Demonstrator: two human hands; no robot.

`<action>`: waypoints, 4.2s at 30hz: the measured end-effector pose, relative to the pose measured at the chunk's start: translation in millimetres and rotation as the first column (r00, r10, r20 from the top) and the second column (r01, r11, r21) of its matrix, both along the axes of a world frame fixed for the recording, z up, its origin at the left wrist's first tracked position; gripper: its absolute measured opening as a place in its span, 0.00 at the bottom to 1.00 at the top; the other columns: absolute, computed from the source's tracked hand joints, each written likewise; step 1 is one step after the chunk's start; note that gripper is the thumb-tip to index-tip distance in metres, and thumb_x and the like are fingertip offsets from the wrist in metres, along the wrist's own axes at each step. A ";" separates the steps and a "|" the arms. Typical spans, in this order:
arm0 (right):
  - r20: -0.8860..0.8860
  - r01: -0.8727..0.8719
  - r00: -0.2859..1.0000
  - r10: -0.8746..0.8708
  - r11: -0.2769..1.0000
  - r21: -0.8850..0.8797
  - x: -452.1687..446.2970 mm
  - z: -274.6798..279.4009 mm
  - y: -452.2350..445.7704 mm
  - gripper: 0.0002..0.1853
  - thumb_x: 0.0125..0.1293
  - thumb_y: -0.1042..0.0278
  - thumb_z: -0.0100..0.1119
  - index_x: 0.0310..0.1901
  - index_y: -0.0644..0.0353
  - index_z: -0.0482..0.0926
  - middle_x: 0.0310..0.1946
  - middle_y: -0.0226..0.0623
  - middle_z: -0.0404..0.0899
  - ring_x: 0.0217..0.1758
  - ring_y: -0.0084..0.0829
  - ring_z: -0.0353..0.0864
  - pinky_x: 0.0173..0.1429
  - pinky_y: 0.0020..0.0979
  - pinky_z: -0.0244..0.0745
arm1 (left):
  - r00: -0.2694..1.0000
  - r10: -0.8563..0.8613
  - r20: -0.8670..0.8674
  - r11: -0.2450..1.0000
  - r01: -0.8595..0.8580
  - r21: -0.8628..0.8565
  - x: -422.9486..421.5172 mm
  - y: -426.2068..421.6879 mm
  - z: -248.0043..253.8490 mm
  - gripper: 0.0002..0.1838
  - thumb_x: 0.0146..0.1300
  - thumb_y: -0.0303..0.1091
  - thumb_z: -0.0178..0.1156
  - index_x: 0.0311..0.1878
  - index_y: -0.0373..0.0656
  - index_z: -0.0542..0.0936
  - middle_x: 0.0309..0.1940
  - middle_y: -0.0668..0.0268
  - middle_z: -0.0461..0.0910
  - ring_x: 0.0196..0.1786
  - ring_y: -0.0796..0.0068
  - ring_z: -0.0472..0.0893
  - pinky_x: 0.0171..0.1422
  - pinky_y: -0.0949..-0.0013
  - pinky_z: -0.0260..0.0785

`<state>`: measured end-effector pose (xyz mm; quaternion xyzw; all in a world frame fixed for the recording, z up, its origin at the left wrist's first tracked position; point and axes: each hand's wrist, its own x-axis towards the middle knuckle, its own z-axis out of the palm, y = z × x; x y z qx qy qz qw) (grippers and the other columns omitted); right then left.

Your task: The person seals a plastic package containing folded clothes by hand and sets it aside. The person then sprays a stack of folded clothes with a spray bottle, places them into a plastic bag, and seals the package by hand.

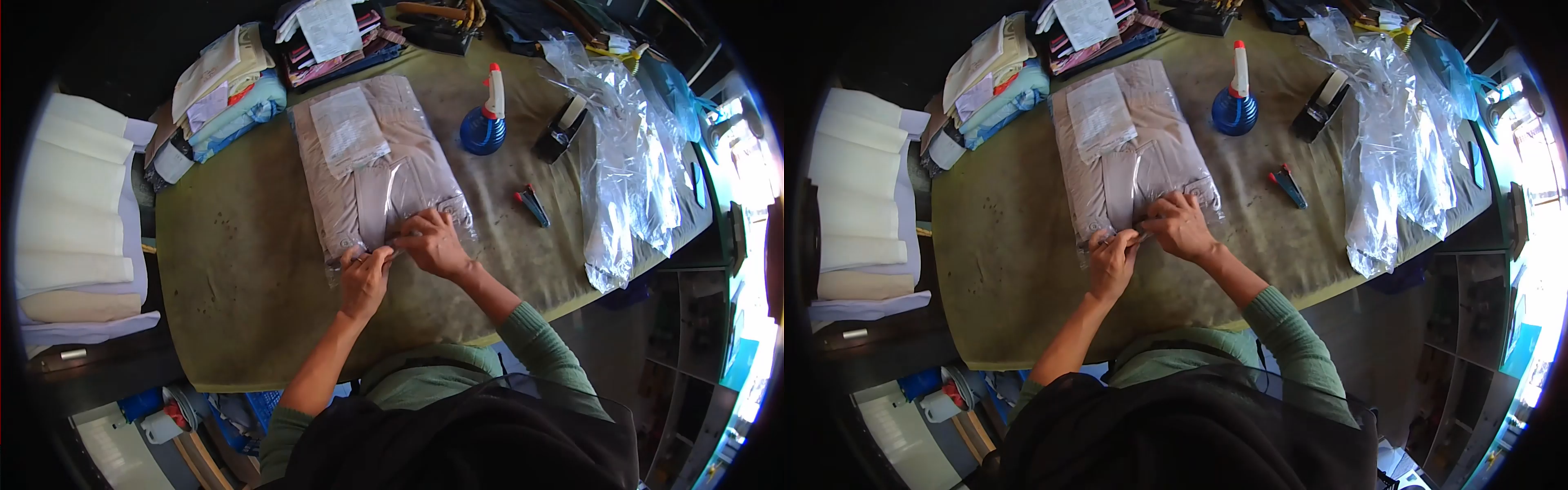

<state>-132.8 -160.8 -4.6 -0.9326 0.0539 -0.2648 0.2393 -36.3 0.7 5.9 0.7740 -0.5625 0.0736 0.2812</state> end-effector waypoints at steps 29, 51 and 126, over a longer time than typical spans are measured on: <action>-0.027 -0.049 0.998 0.052 0.995 0.086 2.9 -15.2 4.6 0.05 0.46 0.63 0.68 0.28 0.42 0.83 0.46 0.22 0.72 0.54 0.30 0.66 0.56 0.39 0.55 | 0.815 0.340 -0.470 0.930 -0.366 0.039 23.3 63.0 6.5 0.07 0.56 0.34 0.66 0.33 0.41 0.82 0.26 0.69 0.77 0.30 0.72 0.76 0.42 0.70 0.66; -0.038 0.126 0.975 0.219 -0.402 0.907 37.6 -22.1 118.9 0.14 0.71 0.61 0.50 0.39 0.66 0.78 0.29 0.36 0.82 0.27 0.26 0.80 0.32 0.30 0.76 | -0.786 -0.447 -0.428 0.810 -0.558 0.179 3.0 58.4 -15.6 0.14 0.71 0.43 0.47 0.29 0.52 0.73 0.12 0.81 0.65 0.17 0.89 0.66 0.29 0.77 0.58; 0.015 -0.004 1.000 0.001 0.976 0.217 31.1 -7.1 72.4 0.06 0.57 0.70 0.54 0.37 0.49 0.78 0.33 0.31 0.75 0.26 0.35 0.79 0.24 0.36 0.73 | 0.958 0.107 0.267 0.898 -0.209 0.388 37.3 28.7 31.1 0.08 0.51 0.27 0.60 0.36 0.47 0.79 0.35 0.68 0.73 0.45 0.66 0.71 0.49 0.60 0.58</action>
